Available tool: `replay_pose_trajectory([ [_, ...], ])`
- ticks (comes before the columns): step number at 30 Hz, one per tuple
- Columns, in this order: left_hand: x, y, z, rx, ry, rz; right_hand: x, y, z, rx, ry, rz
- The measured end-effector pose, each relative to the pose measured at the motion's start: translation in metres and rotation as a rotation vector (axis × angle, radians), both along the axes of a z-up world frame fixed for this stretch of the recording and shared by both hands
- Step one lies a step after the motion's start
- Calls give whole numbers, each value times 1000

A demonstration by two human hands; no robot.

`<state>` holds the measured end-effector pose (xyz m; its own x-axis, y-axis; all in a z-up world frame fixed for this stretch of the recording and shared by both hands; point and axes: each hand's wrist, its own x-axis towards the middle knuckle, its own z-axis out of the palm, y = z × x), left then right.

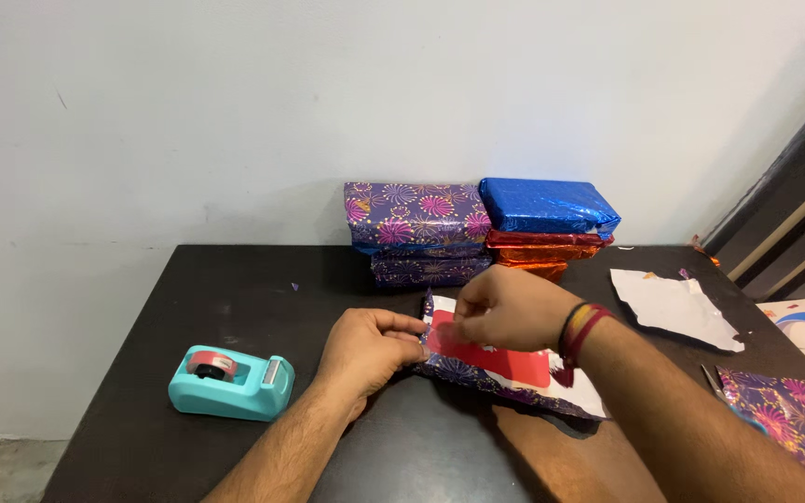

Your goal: The person wraps a small rectangular box with patterned purple wrapping paper. They fold the paper around the box, secure the edges with tape from a dispenser, and smooth the surface to complete the wrapping.

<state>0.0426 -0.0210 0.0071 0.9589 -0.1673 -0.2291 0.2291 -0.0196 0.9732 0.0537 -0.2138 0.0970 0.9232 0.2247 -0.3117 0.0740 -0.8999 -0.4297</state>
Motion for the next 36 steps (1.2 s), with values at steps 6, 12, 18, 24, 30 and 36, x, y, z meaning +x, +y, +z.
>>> replay_pose_trajectory([
  [6,3,3,2,45,12,-41,8,8,-21,235,158,-6],
  [12,1,4,3,28,-2,-57,13,9,-33,194,149,-40],
  [18,-4,4,7,192,-13,-54,9,10,-37,203,115,-56],
  [24,-6,2,6,222,-59,-52,4,17,-47,168,-25,-91],
  [30,-4,4,-3,186,-55,-78,7,10,-47,215,-5,-104],
  [36,-5,24,-2,64,-174,-251,3,-5,-42,474,145,-227],
])
